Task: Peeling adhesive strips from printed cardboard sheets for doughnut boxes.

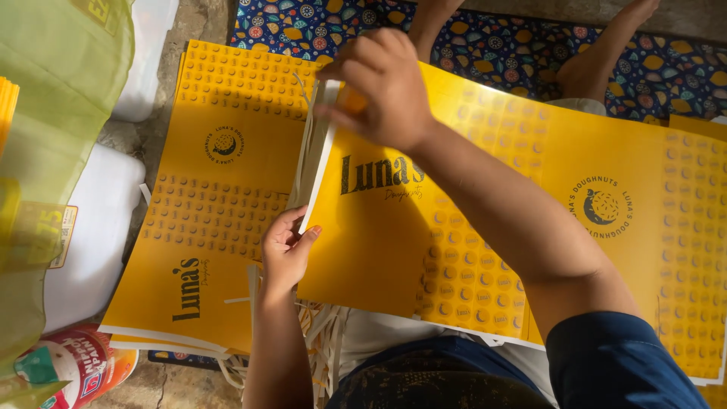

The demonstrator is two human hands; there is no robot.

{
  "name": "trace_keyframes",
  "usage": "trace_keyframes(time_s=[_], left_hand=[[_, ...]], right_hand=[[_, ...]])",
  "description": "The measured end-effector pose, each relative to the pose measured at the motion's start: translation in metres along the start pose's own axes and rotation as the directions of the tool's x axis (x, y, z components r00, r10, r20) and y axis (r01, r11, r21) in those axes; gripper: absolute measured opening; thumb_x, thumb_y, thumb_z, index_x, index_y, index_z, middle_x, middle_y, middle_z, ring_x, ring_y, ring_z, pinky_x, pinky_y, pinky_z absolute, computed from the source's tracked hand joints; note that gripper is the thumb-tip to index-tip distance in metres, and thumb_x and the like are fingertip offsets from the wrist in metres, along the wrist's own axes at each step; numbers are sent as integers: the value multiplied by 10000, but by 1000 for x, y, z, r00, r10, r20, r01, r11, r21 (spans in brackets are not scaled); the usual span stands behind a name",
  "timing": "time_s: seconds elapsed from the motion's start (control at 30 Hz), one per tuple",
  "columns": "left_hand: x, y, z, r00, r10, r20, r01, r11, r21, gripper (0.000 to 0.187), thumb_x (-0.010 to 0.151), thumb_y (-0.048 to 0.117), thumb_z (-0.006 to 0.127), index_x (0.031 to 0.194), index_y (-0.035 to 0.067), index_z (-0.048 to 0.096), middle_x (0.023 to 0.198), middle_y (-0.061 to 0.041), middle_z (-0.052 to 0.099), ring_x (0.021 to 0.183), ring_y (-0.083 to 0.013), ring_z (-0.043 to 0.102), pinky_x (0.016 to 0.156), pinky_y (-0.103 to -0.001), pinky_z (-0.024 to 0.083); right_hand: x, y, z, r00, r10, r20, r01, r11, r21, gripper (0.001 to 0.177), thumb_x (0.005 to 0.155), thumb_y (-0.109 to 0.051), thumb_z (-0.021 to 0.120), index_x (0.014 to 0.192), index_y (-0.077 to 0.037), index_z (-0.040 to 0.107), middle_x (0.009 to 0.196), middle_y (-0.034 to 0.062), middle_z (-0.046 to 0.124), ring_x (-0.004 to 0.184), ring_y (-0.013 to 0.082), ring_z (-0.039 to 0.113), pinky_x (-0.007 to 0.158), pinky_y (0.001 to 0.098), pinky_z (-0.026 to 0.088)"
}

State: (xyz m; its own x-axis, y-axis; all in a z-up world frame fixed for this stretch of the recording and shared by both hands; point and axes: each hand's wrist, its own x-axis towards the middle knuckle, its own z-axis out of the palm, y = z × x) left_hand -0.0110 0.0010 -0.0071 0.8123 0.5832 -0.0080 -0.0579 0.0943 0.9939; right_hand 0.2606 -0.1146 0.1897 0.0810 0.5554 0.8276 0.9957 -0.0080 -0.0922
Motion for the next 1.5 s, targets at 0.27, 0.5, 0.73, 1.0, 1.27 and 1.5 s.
trace_keyframes(time_s=[0.27,0.5,0.73,1.0,1.27,1.5], left_hand=[[0,1,-3,1000,-30,2,31,999,-23,442,877,-67,748,1297,16,641,1098,-138,740,955,-147,727,852,-224,590],[2,-7,-3,1000,-22,17,22,999,-29,388,884,-46,753,1253,10,648,1058,-108,728,910,-123,675,827,-234,566],[-6,-6,-3,999,-44,-16,44,998,41,394,886,12,774,1264,11,666,1089,-93,740,917,-80,660,749,-177,511],[-8,-14,-7,1000,8,-3,-8,1000,19,371,888,-57,748,1243,1,658,1068,-103,733,935,-109,686,816,-212,559],[-8,-7,-5,1000,16,23,-16,1000,15,375,896,-64,730,1256,-4,639,1115,-142,729,978,-151,711,860,-242,595],[-8,-2,-2,1000,-27,13,27,999,33,392,896,-33,744,1271,16,642,1069,-93,723,931,-101,669,790,-207,552]], right_hand=[[-15,55,3,713,575,-402,-340,784,519,190,985,82,551,892,-67,622,808,40,620,742,138,569,693,293,450],[-31,-25,1,939,-242,246,260,965,-44,589,1125,-682,293,1353,-346,720,1395,-47,698,1473,295,447,1115,628,18],[-5,26,26,918,-294,266,306,952,-4,445,1109,-432,834,804,-162,653,734,-45,596,882,249,603,1076,571,275],[-4,14,-18,981,-113,158,141,975,-173,155,1174,-262,586,1140,-249,737,1397,-46,707,1350,337,477,1023,521,169],[-9,-12,5,954,-190,230,165,979,123,469,1120,-484,618,754,-198,689,1412,-83,677,1471,382,356,1085,655,117],[9,-5,-15,982,179,53,-186,963,193,182,1114,-109,580,933,-122,571,1297,-13,688,1167,261,556,1005,486,193]])
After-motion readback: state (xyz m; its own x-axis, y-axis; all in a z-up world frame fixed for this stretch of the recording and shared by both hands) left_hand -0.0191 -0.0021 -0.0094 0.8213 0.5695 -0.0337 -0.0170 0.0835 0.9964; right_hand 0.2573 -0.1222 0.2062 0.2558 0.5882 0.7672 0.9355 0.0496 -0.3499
